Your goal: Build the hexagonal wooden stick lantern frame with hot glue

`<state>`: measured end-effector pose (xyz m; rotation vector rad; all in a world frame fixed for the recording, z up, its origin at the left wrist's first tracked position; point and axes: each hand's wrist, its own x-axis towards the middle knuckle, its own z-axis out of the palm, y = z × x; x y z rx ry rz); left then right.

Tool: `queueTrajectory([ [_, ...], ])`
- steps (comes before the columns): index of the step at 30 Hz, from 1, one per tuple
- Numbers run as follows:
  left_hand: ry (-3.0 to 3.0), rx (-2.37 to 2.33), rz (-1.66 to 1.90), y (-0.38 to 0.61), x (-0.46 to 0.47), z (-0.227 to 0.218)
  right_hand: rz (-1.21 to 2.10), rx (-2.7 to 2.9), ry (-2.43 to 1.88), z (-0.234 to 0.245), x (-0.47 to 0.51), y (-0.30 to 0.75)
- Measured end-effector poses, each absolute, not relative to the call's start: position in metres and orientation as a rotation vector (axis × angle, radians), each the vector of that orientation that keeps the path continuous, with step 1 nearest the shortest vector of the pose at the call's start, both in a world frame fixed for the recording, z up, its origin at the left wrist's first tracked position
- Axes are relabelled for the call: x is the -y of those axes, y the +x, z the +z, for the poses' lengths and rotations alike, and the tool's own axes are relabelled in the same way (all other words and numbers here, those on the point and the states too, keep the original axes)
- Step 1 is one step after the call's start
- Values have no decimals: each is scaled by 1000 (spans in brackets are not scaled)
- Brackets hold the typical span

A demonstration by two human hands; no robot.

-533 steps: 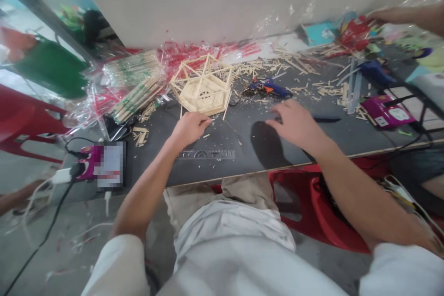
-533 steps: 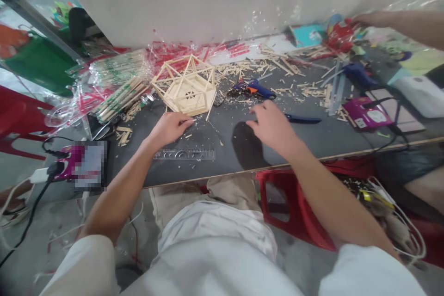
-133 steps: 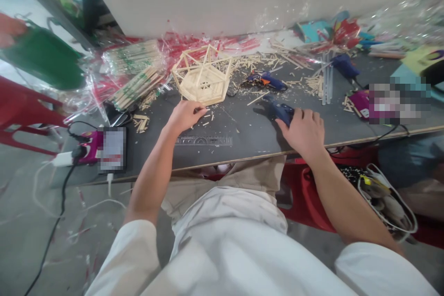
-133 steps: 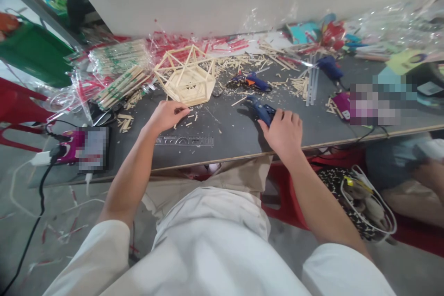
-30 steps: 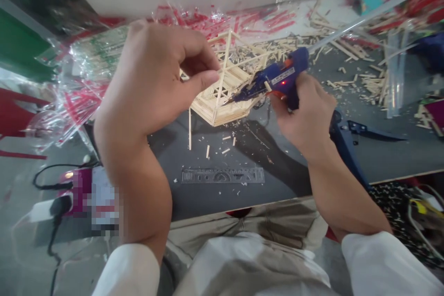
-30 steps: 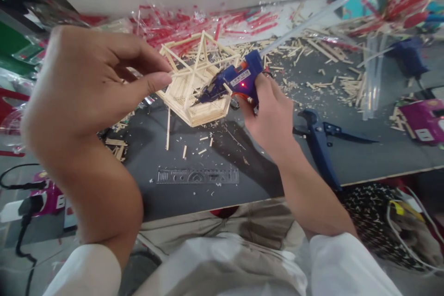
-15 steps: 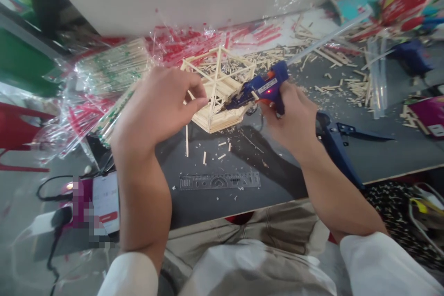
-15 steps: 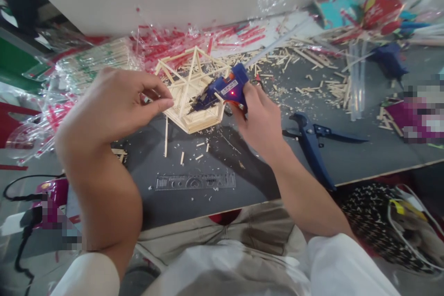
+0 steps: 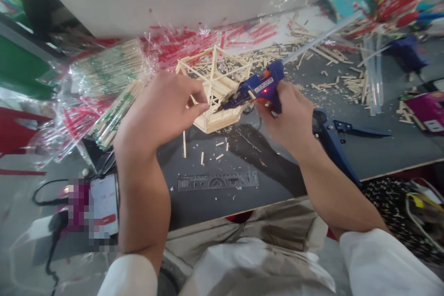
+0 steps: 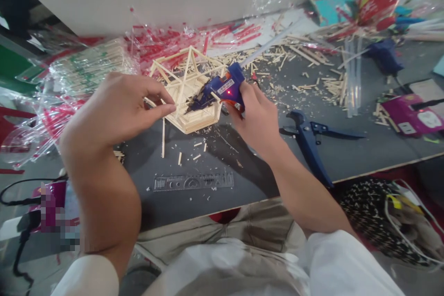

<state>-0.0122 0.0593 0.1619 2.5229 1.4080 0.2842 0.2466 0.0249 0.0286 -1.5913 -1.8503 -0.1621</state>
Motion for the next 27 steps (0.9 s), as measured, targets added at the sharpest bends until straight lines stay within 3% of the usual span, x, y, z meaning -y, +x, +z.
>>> queueTrajectory([
  [17,2522,-1380,229,-7,-60,157,-216,1757,-1630,30,-31,252],
  [27,2540,-1460,7,6,-54,161,-187,1565,-1526,39,-39,265],
])
